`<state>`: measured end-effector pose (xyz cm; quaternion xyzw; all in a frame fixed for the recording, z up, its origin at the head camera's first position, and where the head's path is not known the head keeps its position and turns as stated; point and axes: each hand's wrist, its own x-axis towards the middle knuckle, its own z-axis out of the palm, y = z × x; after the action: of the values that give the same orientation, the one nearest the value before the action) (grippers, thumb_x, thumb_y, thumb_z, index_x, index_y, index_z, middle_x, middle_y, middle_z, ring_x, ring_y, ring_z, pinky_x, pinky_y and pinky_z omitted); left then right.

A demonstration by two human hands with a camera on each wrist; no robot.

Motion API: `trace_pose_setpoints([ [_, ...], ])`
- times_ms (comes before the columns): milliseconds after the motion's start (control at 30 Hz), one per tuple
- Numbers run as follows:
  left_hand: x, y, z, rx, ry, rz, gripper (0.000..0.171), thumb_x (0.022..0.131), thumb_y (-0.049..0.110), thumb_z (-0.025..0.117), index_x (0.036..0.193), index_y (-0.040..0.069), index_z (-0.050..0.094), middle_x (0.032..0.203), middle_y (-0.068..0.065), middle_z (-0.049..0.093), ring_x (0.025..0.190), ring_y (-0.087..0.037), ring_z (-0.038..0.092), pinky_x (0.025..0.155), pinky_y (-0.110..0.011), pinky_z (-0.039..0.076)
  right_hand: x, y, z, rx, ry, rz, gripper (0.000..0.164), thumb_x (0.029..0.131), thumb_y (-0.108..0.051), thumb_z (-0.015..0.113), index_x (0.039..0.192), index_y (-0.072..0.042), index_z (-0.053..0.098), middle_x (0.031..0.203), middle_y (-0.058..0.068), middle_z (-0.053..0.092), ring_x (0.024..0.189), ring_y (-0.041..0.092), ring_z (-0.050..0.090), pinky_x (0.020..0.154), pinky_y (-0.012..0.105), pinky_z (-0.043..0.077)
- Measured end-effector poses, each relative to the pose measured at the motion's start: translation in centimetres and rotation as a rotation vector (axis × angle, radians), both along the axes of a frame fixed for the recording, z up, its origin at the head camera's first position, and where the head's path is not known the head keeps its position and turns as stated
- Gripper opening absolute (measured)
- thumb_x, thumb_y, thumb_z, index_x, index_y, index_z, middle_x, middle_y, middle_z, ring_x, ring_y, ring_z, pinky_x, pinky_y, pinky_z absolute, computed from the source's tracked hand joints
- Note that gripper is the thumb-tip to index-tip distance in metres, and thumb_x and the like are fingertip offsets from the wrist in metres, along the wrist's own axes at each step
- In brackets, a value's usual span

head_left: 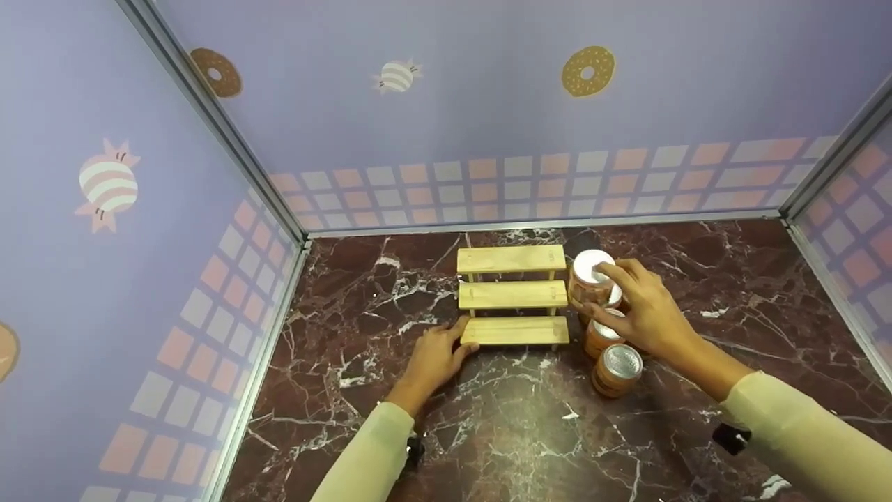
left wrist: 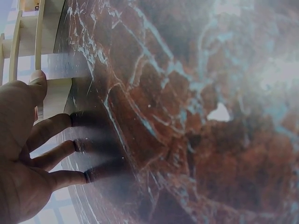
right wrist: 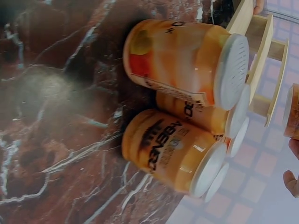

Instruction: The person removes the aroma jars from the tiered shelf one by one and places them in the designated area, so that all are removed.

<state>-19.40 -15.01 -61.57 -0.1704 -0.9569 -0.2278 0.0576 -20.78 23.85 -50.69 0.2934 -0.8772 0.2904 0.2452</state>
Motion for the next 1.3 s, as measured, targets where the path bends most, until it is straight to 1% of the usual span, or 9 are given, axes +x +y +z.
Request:
trace_pose_setpoints([
  [267,0.6,0.4,1.4,-0.017,-0.013,0.003,0.064,0.107,0.046,0.07,0.159,0.01,0.06,0.126,-0.032,0.078,0.13,-0.054,0.069,0.111,-0.079,0.051,1.6,1.9,-0.4,-0.02,-0.023,-0.038,0.068,0.081,-0.008,0.097,0.142,-0.008,0.066,0.125,0.025,0.068,0.097,0.041,0.07,0.094,0.071,0.055],
  [500,0.5,0.5,1.3,-0.027,-0.029,0.007,0.063,0.106,0.042,0.073,0.159,0.011,0.06,0.132,-0.032,0.076,0.132,-0.054,0.069,0.111,-0.075,0.053,2.8,3.2,-0.6,-0.02,-0.044,-0.072,0.069,0.079,-0.006,0.098,0.141,-0.007,0.067,0.126,0.027,0.068,0.101,0.044,0.072,0.093,0.07,0.055],
  [633,-0.3,-0.2,-0.9,-0.008,0.031,-0.017,0.065,0.107,0.055,0.067,0.159,0.017,0.059,0.13,-0.027,0.078,0.131,-0.05,0.07,0.11,-0.073,0.055,3.3,3.9,-0.8,-0.003,-0.007,-0.075,0.069,0.077,-0.004,0.098,0.139,-0.006,0.067,0.123,0.028,0.068,0.099,0.044,0.072,0.087,0.07,0.057],
  [733,-1.4,-0.8,-3.9,-0.008,0.091,-0.015,0.067,0.107,0.065,0.06,0.16,0.024,0.058,0.126,-0.023,0.081,0.129,-0.046,0.073,0.108,-0.069,0.058,3.7,4.3,-1.0,-0.002,0.015,-0.074,0.068,0.076,-0.004,0.097,0.138,-0.005,0.068,0.12,0.028,0.069,0.095,0.042,0.072,0.083,0.069,0.058],
  [767,-1.5,-0.6,-3.6,-0.013,0.073,-0.01,0.065,0.107,0.061,0.062,0.159,0.022,0.059,0.125,-0.023,0.081,0.127,-0.047,0.073,0.106,-0.071,0.058,3.8,4.4,-1.0,-0.005,0.018,-0.076,0.068,0.076,-0.004,0.097,0.137,-0.005,0.068,0.12,0.028,0.069,0.093,0.041,0.071,0.082,0.067,0.058],
  [867,-2.6,-1.1,-6.2,-0.027,0.096,0.004,0.068,0.104,0.066,0.062,0.16,0.026,0.059,0.124,-0.021,0.082,0.126,-0.045,0.074,0.106,-0.068,0.059,4.2,4.8,-1.0,-0.01,0.017,-0.082,0.069,0.075,-0.005,0.097,0.138,-0.005,0.068,0.12,0.028,0.069,0.094,0.042,0.071,0.082,0.065,0.058],
  [1000,-2.3,-1.2,-5.8,0.002,0.08,0.009,0.07,0.104,0.066,0.063,0.16,0.025,0.059,0.127,-0.023,0.081,0.126,-0.048,0.073,0.107,-0.071,0.058,4.9,5.4,-1.2,-0.005,0.002,-0.096,0.072,0.074,-0.004,0.099,0.139,-0.005,0.068,0.123,0.028,0.069,0.098,0.044,0.07,0.082,0.063,0.057],
  [1233,0.1,-0.1,0.0,0.025,0.033,-0.013,0.066,0.106,0.052,0.069,0.157,0.01,0.062,0.125,-0.029,0.079,0.126,-0.054,0.071,0.106,-0.079,0.053,6.0,6.6,-1.6,-0.013,-0.006,-0.12,0.076,0.07,-0.001,0.1,0.138,0.0,0.068,0.122,0.03,0.068,0.098,0.043,0.07,0.088,0.066,0.054],
  [1300,0.4,0.2,0.7,0.006,0.011,-0.006,0.066,0.106,0.048,0.071,0.157,0.008,0.061,0.128,-0.029,0.078,0.129,-0.054,0.07,0.108,-0.08,0.052,6.3,6.9,-1.7,-0.019,-0.011,-0.129,0.076,0.069,-0.002,0.101,0.138,0.0,0.067,0.123,0.031,0.068,0.1,0.044,0.07,0.09,0.067,0.053],
])
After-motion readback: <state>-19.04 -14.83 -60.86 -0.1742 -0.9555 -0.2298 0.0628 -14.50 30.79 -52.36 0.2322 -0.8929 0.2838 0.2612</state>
